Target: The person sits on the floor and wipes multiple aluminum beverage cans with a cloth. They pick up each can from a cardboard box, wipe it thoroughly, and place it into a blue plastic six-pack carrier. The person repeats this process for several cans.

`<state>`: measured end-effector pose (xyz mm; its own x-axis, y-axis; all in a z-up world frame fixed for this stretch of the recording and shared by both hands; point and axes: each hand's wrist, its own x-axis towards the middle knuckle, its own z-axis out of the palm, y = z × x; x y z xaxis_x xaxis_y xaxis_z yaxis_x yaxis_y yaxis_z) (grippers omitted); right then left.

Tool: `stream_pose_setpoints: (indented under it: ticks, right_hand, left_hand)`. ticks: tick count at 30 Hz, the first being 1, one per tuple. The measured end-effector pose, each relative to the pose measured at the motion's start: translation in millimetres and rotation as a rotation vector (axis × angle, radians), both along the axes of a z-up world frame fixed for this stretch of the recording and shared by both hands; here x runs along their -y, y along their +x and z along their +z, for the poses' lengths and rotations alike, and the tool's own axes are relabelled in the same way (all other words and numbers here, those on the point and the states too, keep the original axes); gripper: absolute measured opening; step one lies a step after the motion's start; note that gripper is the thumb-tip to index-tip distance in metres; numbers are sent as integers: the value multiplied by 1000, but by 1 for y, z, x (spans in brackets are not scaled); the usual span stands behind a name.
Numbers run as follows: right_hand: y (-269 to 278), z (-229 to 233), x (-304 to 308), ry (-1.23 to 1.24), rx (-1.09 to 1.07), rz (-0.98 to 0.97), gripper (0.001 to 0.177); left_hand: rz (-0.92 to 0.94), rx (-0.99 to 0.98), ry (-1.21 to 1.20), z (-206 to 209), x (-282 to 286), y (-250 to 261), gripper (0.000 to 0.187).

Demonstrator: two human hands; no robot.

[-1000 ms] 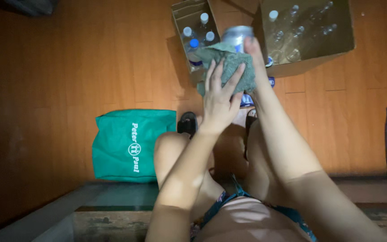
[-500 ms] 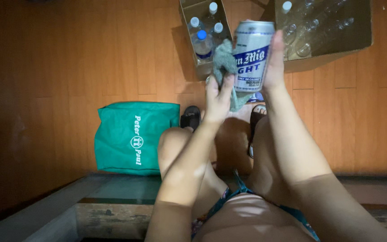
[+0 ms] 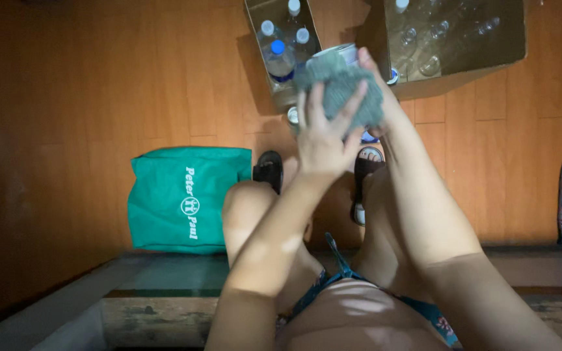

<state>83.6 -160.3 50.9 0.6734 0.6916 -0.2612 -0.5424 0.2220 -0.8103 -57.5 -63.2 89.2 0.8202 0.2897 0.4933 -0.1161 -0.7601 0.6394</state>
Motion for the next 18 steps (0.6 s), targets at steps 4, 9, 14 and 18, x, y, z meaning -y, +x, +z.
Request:
stream_pose_setpoints:
  ticks: [4,9,14,18]
  right_hand:
    - [-9,-6,5,-43,376,-25,59]
    - [-8,-10,13,53,344,-257,60]
    - [9,-8,29,137,110,-390,67]
    - [19,-8,36,139,103,-250,67]
  left_hand:
    - [29,84,-311,-13,-10,14,62]
    - [81,19,-561,-36,7,31,48]
    - [-13,-122,-271,-28,39,13,59]
    - [-75,-33,-49,-11,49,6,75]
